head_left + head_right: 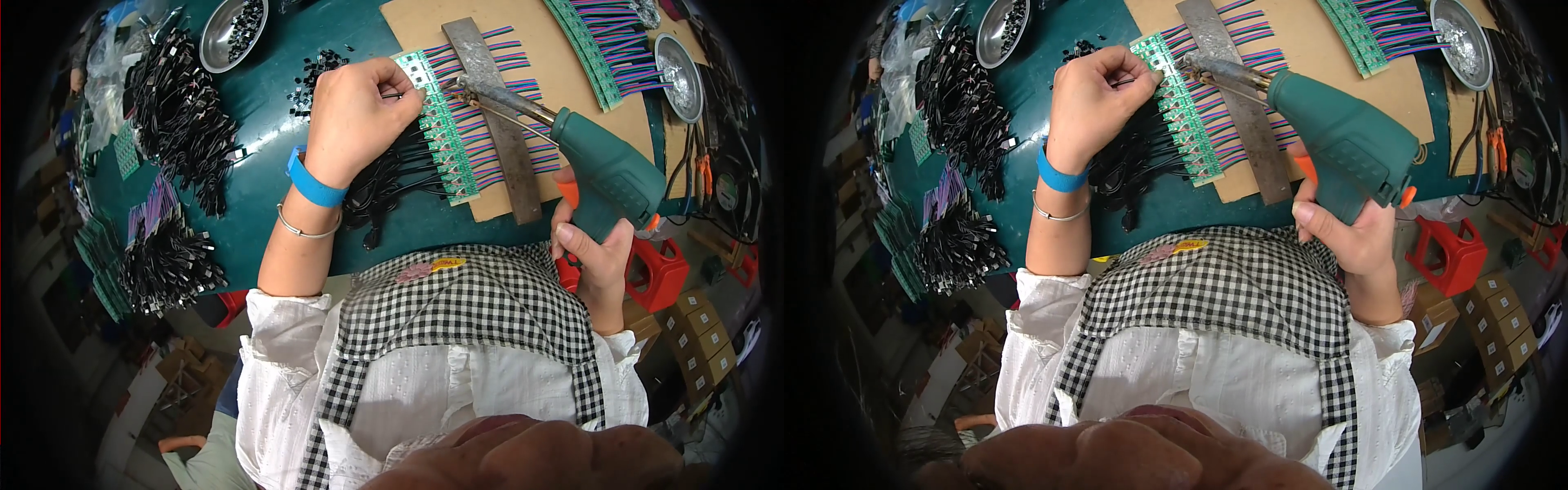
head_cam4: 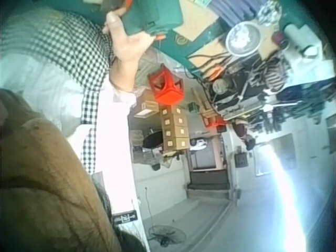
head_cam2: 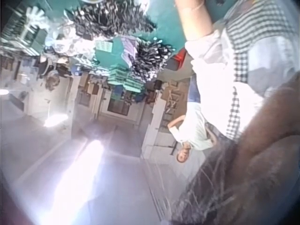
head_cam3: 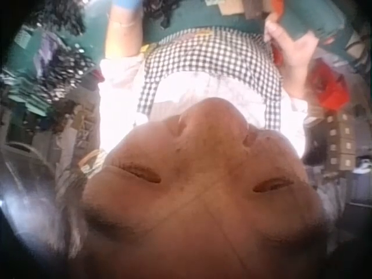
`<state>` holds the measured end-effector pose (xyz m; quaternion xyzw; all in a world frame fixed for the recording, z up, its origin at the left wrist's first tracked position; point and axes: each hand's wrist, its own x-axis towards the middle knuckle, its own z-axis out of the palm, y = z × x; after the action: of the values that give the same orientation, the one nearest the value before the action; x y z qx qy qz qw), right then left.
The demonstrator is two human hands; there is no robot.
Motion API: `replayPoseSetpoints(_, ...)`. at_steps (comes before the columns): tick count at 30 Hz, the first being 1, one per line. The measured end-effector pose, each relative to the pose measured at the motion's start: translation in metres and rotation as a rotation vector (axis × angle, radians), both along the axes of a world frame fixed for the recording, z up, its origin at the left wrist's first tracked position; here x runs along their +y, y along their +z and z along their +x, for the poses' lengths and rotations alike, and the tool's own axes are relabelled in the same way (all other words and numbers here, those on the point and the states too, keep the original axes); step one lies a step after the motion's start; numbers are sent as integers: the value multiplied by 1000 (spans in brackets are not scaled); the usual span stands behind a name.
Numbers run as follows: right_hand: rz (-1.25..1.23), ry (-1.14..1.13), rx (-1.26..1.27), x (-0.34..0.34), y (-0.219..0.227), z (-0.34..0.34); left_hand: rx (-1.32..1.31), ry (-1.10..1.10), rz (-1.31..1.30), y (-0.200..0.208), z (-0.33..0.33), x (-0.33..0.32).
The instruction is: The person solders wires onto LED PCB strips using a soldering iron.
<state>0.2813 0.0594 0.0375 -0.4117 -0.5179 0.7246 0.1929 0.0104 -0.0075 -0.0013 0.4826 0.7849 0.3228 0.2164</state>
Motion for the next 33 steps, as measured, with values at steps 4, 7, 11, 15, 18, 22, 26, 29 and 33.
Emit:
replayPoseSetpoints(4, 14, 49, 76, 0, -8, 3, 9, 5, -11, 1, 3, 0)
replayPoseSetpoints(7, 2, 96, 82, 2, -10, 5, 14, 14, -14, 0, 4, 0)
replayPoseSetpoints(11, 23, 123, 120, 2, -11, 2, 23, 41, -23, -1, 5, -2)
replayPoseSetpoints(15, 2, 125, 104, 1, -12, 3, 4, 65, -11, -3, 9, -2)
replayPoseSetpoints(18, 21, 110, 120, 1, -13, 2, -3, 76, 5, -4, 11, -3)
replayPoseSetpoints(22, 10, 94, 74, -1, -14, 1, 49, 94, 14, -4, 13, -3)
replayPoseSetpoints(26, 5, 77, 67, 0, -16, 7, 57, 82, 23, -2, 13, -2)
replayPoseSetpoints(29, 23, -33, 105, 2, -5, -4, 37, 72, -3, -3, 11, -2)
replayPoseSetpoints(33, 27, -12, 101, 4, -2, -8, 12, 79, -15, -2, 10, -2)
